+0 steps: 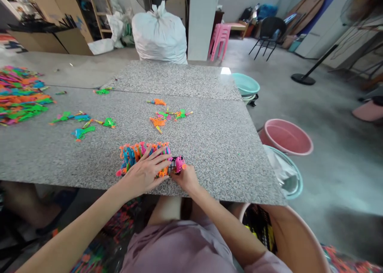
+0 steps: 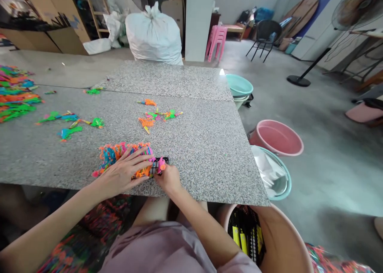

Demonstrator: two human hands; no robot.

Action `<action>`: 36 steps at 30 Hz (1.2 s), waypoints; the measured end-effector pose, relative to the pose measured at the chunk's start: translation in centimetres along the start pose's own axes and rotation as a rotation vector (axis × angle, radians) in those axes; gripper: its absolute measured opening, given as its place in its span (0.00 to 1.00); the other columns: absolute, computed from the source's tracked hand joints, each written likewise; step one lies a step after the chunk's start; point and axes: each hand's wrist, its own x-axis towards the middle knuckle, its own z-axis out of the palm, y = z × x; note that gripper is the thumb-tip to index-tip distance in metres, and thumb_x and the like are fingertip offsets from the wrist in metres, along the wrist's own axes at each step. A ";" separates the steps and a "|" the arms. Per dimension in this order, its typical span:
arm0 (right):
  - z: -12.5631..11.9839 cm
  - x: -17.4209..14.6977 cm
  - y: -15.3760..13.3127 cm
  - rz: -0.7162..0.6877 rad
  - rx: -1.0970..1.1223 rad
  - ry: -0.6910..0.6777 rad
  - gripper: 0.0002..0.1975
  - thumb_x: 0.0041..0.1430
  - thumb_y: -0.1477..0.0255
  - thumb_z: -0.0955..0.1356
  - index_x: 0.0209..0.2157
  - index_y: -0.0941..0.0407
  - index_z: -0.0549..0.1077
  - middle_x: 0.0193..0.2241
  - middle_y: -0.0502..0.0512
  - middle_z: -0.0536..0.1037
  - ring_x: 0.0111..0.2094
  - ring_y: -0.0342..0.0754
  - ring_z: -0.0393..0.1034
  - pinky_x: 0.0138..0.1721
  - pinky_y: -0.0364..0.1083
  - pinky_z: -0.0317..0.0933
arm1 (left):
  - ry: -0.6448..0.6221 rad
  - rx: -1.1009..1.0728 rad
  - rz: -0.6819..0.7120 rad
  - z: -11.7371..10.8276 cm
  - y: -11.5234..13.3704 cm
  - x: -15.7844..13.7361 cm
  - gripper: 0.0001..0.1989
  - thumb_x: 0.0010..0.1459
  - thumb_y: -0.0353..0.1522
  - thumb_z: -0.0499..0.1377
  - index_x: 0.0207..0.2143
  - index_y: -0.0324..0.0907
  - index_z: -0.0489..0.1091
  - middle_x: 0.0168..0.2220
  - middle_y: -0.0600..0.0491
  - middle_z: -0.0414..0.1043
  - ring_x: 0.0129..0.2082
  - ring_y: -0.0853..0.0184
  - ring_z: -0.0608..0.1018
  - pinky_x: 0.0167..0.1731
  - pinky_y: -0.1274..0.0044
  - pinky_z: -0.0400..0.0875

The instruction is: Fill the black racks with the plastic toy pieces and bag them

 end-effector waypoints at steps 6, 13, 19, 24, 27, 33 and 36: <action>-1.1 -0.2 -1.3 0.041 -0.230 -0.103 0.10 0.61 0.70 0.64 0.42 0.56 0.74 0.34 0.60 0.80 0.36 0.55 0.76 0.33 0.45 0.60 | 0.004 0.006 -0.038 0.0 0.3 0.1 0.26 0.63 0.36 0.57 0.62 0.42 0.61 0.61 0.48 0.65 0.67 0.56 0.58 0.67 0.57 0.41; -0.9 -0.7 -2.5 -0.010 -0.320 -0.140 0.14 0.62 0.74 0.63 0.48 0.60 0.71 0.39 0.64 0.79 0.39 0.54 0.76 0.36 0.46 0.63 | 0.016 -0.029 -0.023 -0.1 0.3 0.4 0.25 0.61 0.46 0.59 0.56 0.45 0.68 0.56 0.49 0.70 0.63 0.54 0.63 0.66 0.56 0.40; -5.3 6.1 1.1 -0.098 -0.280 -0.185 0.09 0.56 0.74 0.71 0.40 0.55 0.75 0.37 0.53 0.79 0.37 0.46 0.74 0.38 0.40 0.64 | 0.187 0.057 -0.026 0.8 0.6 0.4 0.17 0.61 0.43 0.60 0.49 0.46 0.71 0.51 0.55 0.74 0.60 0.58 0.68 0.67 0.61 0.42; -9.6 18.7 2.8 -0.018 -0.411 0.147 0.25 0.61 0.87 0.57 0.58 0.62 0.64 0.55 0.72 0.68 0.55 0.55 0.64 0.50 0.53 0.62 | 0.261 0.143 0.025 0.7 0.3 0.5 0.14 0.60 0.42 0.60 0.47 0.49 0.72 0.49 0.58 0.75 0.57 0.60 0.70 0.67 0.65 0.41; -9.9 23.6 3.1 -0.070 -0.392 0.146 0.25 0.60 0.87 0.59 0.59 0.64 0.63 0.51 0.74 0.71 0.53 0.56 0.66 0.50 0.53 0.62 | 0.219 0.196 0.059 0.4 0.2 0.5 0.17 0.58 0.39 0.62 0.50 0.49 0.70 0.51 0.58 0.74 0.57 0.59 0.69 0.66 0.64 0.47; -9.4 23.4 5.8 -0.096 -0.230 0.139 0.20 0.60 0.84 0.61 0.55 0.64 0.63 0.44 0.68 0.74 0.46 0.52 0.70 0.47 0.49 0.62 | 0.206 0.144 0.018 0.1 0.7 0.6 0.15 0.61 0.40 0.59 0.50 0.48 0.71 0.50 0.57 0.74 0.58 0.61 0.69 0.66 0.64 0.48; -8.9 19.4 7.7 -0.051 -0.099 0.116 0.17 0.62 0.76 0.63 0.52 0.63 0.62 0.38 0.59 0.75 0.37 0.46 0.71 0.39 0.44 0.65 | 0.267 0.093 -0.018 0.3 0.8 0.8 0.14 0.61 0.40 0.59 0.48 0.48 0.72 0.49 0.58 0.75 0.57 0.63 0.69 0.68 0.66 0.41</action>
